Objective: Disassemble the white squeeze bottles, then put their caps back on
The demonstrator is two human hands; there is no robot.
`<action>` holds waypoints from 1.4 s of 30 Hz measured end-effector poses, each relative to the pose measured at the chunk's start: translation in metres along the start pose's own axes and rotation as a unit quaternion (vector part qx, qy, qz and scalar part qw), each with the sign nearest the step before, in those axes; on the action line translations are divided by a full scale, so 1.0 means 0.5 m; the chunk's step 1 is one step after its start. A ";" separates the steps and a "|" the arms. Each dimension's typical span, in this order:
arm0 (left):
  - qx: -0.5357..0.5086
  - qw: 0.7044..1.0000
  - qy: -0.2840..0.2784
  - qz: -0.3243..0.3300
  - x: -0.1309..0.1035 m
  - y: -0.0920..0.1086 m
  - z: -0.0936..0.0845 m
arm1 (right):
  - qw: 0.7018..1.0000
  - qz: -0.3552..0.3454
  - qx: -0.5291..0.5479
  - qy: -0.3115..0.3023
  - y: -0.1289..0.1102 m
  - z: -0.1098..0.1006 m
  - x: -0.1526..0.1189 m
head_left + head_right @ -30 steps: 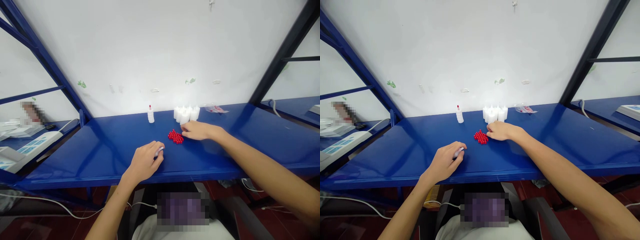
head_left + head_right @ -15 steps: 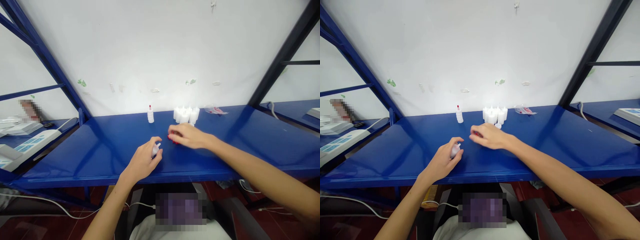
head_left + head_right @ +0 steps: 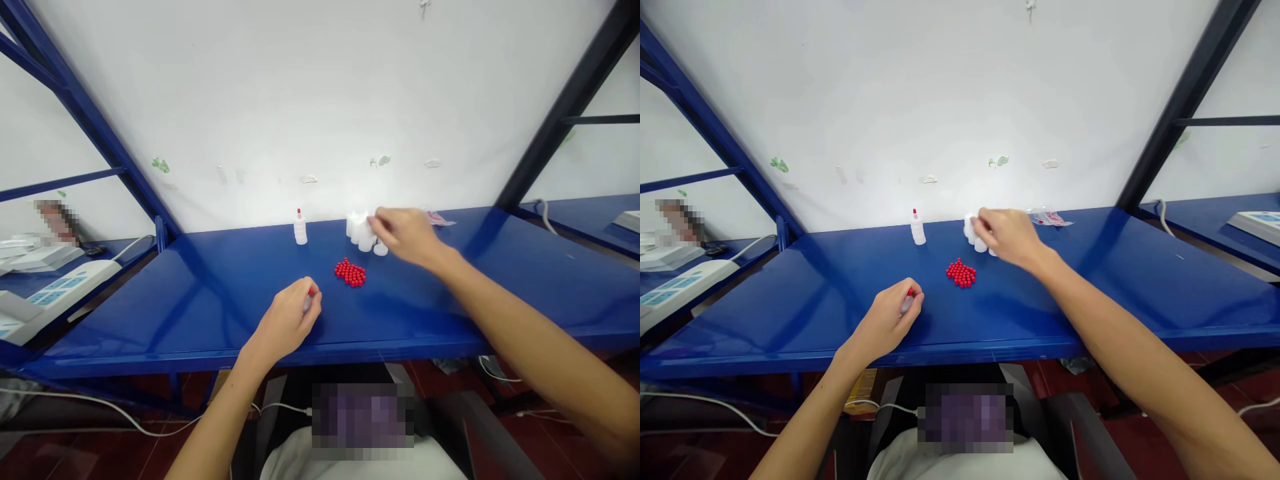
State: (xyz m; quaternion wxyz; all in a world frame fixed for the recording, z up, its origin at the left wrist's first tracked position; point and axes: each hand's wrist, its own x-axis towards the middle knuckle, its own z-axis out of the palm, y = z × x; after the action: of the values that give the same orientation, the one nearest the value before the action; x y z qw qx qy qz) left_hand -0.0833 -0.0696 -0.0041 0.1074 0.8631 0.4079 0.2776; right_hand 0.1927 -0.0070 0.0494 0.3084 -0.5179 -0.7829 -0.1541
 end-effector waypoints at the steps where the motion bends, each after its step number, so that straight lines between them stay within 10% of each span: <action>1: 0.000 1.000 0.003 0.001 0.000 0.000 0.001 | 0.998 0.053 -0.033 -0.009 0.019 -0.007 0.005; 5: 0.005 1.000 0.024 0.009 -0.006 -0.001 0.003 | 0.973 0.169 -0.103 -0.121 0.064 -0.008 0.013; 12: -0.079 0.995 0.066 0.003 -0.020 -0.008 -0.005 | 0.952 0.142 -0.101 -0.252 0.083 0.027 0.009; 21: -0.065 0.996 0.062 0.011 -0.013 0.004 -0.011 | 0.987 0.055 0.042 -0.144 -0.022 -0.006 0.001; 28: -0.037 0.998 -0.005 0.047 -0.005 0.007 -0.008 | 0.907 -0.154 0.315 -0.235 -0.148 0.028 -0.049; 42: 0.025 0.996 0.001 0.086 -0.008 -0.001 0.002 | 0.876 -0.200 0.339 -0.277 -0.141 0.024 -0.043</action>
State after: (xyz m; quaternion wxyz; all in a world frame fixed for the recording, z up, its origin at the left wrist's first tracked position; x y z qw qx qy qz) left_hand -0.0851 -0.0723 -0.0068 0.0608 0.8973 0.3388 0.2764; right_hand 0.1310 -0.0450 0.0318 0.1979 -0.2351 -0.9277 0.2121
